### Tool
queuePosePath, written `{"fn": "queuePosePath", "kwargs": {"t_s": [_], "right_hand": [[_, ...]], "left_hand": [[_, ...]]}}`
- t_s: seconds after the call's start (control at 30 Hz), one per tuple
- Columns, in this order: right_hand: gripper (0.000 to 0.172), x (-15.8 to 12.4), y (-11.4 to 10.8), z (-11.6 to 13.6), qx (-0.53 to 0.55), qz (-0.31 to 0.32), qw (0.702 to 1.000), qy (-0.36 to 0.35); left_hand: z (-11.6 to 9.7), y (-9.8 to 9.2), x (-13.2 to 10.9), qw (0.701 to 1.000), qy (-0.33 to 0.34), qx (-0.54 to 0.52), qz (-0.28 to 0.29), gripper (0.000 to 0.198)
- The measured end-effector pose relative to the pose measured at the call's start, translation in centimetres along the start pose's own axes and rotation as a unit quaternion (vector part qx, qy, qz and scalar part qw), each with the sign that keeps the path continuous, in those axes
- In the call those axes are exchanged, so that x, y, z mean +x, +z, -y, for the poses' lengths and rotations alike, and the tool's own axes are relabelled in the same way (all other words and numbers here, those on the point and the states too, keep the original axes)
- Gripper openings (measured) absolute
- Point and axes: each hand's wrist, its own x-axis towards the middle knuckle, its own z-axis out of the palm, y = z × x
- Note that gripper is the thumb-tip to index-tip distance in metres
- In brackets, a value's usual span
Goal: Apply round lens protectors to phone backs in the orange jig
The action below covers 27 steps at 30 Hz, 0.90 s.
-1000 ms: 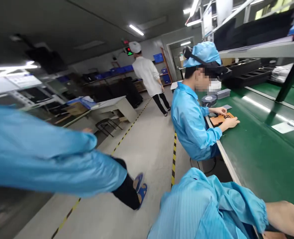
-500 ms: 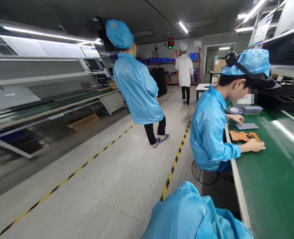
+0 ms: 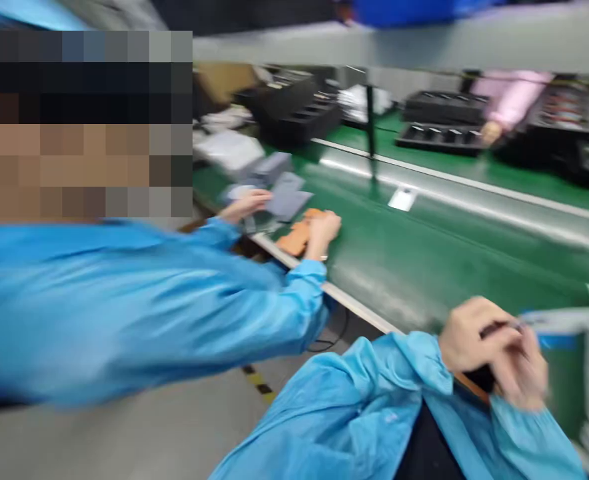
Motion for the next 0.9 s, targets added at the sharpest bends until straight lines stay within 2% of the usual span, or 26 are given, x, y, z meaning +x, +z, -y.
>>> {"fn": "queuePosePath", "kwargs": {"t_s": [0.07,0.13,0.2,0.27,0.33,0.37,0.43,0.5,0.57,0.63,0.73,0.8,0.9], "right_hand": [[0.029,-0.9,-1.0,-0.1,0.086,-0.044,0.994,0.049],[0.027,-0.4,-0.7,-0.5,0.187,-0.038,0.978,0.082],[0.03,0.4,-0.1,-0.7,0.3,-0.003,0.949,0.094],[0.033,0.8,0.4,-0.6,0.404,0.052,0.908,0.101],[0.032,1.0,0.5,-0.5,0.465,0.103,0.873,0.107],[0.031,1.0,0.4,-0.5,0.474,0.116,0.866,0.108],[0.031,1.3,-0.1,-0.6,0.452,0.108,0.879,0.105],[0.033,1.9,-0.9,-1.0,0.385,0.067,0.916,0.093],[0.036,2.7,-1.6,-1.4,0.286,0.021,0.956,0.066],[0.035,3.8,-2.3,-1.6,0.171,-0.007,0.984,0.041],[0.039,5.7,-3.1,-1.2,0.015,-0.001,0.999,0.043],[0.043,6.7,-3.6,-0.6,-0.034,0.026,0.997,0.056],[0.042,7.0,-4.7,0.2,-0.045,0.063,0.995,0.066]], "left_hand": [[0.4,0.4,0.1,0.999,0.028,-0.026,-0.016,0.007],[0.9,0.7,1.5,0.997,0.056,-0.048,-0.037,0.007],[0.9,1.1,2.6,0.993,0.086,-0.065,-0.051,0.01],[0.7,1.7,3.1,0.989,0.115,-0.076,-0.053,0.013],[0.6,2.3,3.1,0.987,0.134,-0.077,-0.048,0.013],[0.7,2.7,3.2,0.986,0.139,-0.075,-0.046,0.013],[1.2,3.3,3.3,0.987,0.139,-0.069,-0.045,0.012],[2.0,3.7,3.5,0.989,0.127,-0.063,-0.046,0.01],[3.3,3.8,3.6,0.995,0.083,-0.053,-0.031,0.01],[5.1,3.5,3.7,0.998,-0.015,-0.06,0.009,0.022],[7.9,3.4,4.8,0.973,-0.188,-0.125,0.048,0.035],[9.4,3.9,7.2,0.958,-0.241,-0.149,0.03,0.04],[10.5,5.9,13.3,0.96,-0.253,-0.117,0.032,0.047]]}}
